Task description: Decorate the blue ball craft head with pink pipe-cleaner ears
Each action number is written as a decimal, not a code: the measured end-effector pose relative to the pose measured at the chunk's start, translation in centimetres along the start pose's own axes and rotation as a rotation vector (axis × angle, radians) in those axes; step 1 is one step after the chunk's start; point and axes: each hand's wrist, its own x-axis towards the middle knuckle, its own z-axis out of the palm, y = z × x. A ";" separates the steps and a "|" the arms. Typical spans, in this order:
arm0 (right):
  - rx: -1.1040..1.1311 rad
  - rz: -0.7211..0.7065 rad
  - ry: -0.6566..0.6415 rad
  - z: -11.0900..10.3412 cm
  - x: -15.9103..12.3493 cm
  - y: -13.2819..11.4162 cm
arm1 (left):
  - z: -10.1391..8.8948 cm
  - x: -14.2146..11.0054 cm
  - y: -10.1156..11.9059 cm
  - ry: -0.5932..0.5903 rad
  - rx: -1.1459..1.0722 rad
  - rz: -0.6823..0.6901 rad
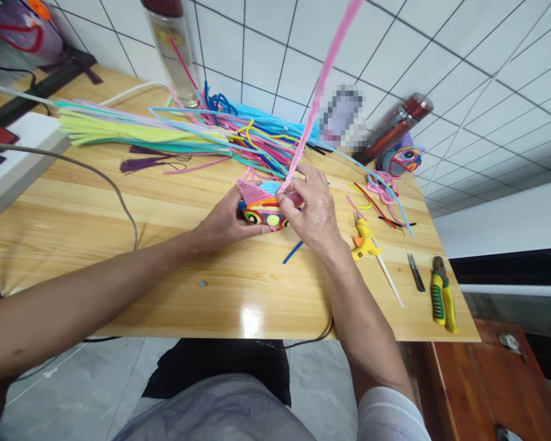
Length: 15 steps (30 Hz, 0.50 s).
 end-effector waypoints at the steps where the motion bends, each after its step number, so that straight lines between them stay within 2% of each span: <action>1: -0.005 -0.006 -0.001 0.0 0.0 0.1 | 0.0 0.0 0.0 0.001 -0.006 -0.007; 15: 0.016 -0.001 -0.038 0.4 0.1 0.3 | -0.1 0.1 0.1 -0.002 -0.008 0.003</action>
